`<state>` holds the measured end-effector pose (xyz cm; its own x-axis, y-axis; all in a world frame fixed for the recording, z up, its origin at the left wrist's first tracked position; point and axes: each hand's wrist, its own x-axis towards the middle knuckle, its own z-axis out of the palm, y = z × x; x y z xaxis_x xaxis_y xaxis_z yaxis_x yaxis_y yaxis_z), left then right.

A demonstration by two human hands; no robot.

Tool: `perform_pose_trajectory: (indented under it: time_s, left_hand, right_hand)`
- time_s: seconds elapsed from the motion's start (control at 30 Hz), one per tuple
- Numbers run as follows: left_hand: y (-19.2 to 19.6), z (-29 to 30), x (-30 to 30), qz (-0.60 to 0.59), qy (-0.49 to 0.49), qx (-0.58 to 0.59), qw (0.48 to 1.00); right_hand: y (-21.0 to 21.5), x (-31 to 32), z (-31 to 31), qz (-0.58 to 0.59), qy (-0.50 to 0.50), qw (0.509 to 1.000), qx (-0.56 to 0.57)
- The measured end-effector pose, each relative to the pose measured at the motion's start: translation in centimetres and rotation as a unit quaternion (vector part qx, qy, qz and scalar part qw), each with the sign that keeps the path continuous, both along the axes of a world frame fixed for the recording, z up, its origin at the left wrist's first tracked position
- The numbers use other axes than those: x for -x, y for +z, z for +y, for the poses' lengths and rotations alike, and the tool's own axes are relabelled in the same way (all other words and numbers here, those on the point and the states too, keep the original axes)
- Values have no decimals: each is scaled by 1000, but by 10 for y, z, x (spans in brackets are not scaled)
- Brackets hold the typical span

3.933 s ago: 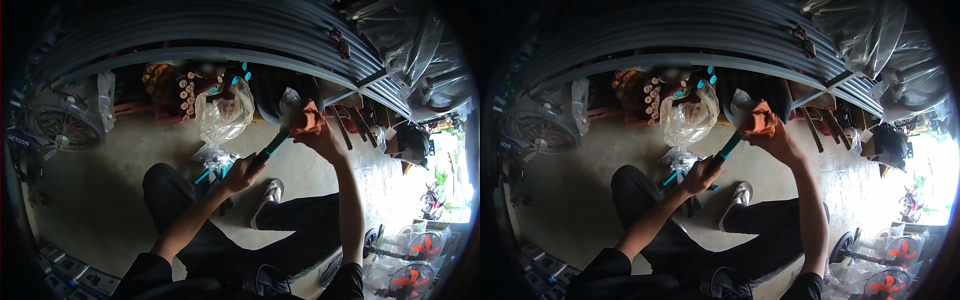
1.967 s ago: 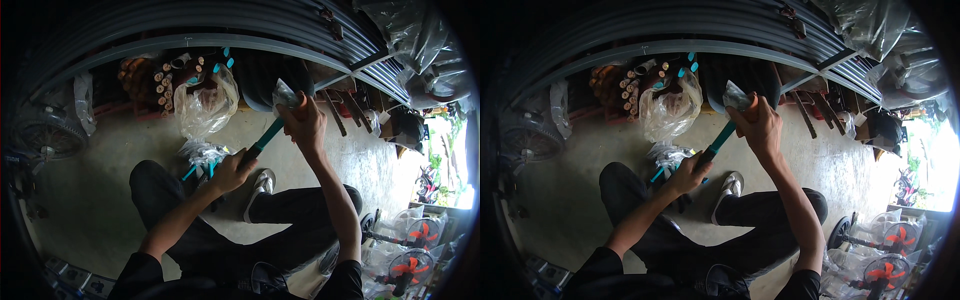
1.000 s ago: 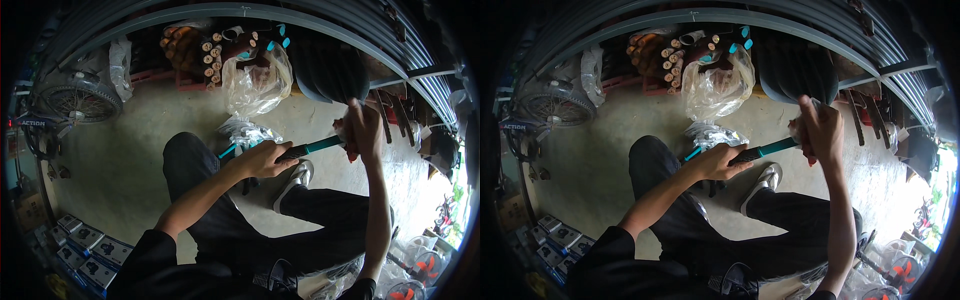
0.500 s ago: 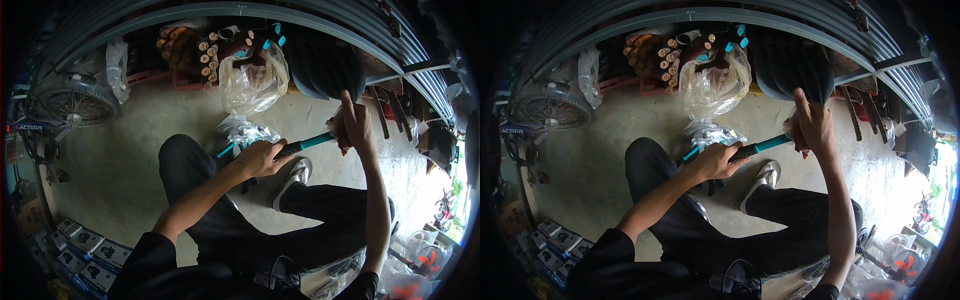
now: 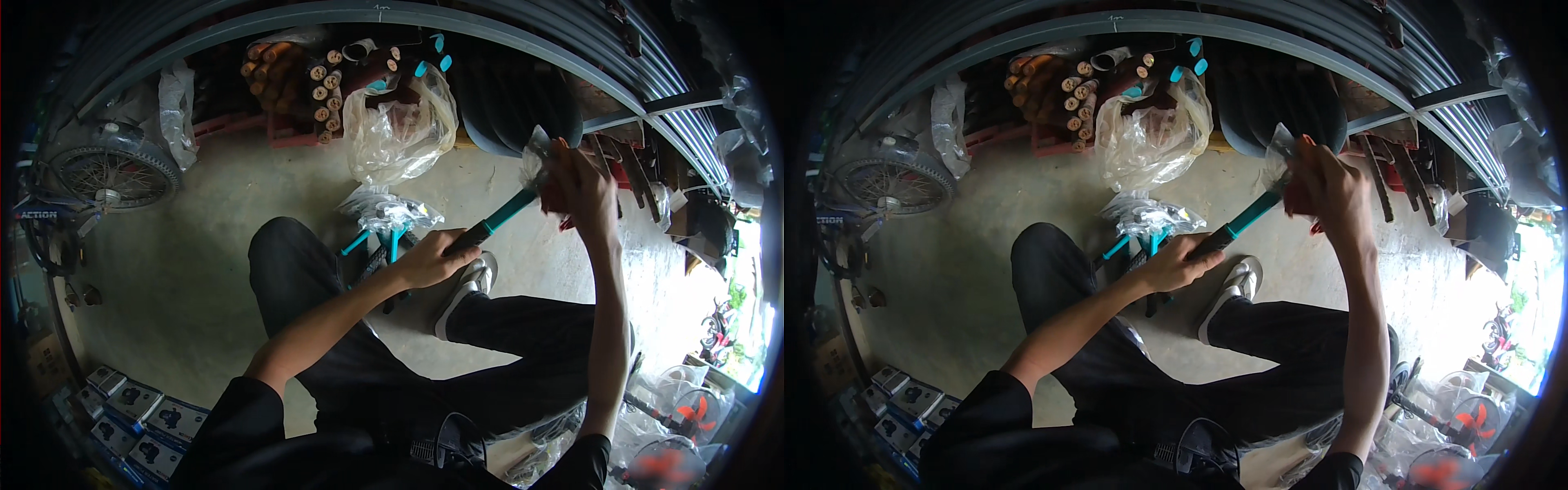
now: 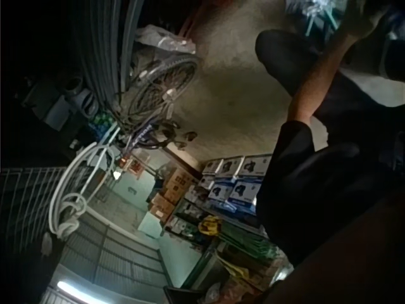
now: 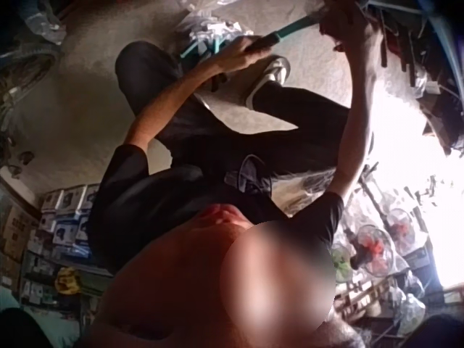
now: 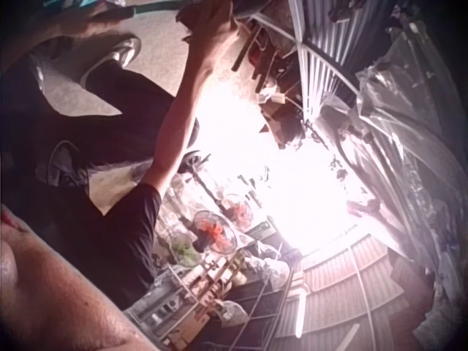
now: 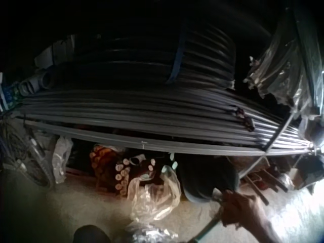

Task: The person sits on the floor and wipes the handles of several teal and black tools with an orange cloth. They handle the tools one at a time, wiping the grip and shaft, then placing them back on the floor.

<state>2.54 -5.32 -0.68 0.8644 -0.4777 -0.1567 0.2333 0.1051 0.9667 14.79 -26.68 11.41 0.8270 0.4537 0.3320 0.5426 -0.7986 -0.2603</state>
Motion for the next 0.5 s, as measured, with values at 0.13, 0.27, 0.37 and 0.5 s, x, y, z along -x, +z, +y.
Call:
perform_pose_trajectory:
  time_s: [0.13, 0.27, 0.37, 0.5]
  left_hand:
    - [3, -1, 2, 148, -18, 41, 988]
    - [-12, -10, 0, -33, 13, -61, 997]
    - [-7, -6, 1, -71, -3, -101, 992]
    - [-2, -5, 1, -77, -22, -117, 990]
  right_hand:
    - [34, -7, -20, -2, -187, 980, -72]
    - [55, 4, -1, 129, -261, 900, -324]
    - [38, 3, 18, 87, -86, 992, -32]
    - [9, 8, 14, -9, -153, 986, 63]
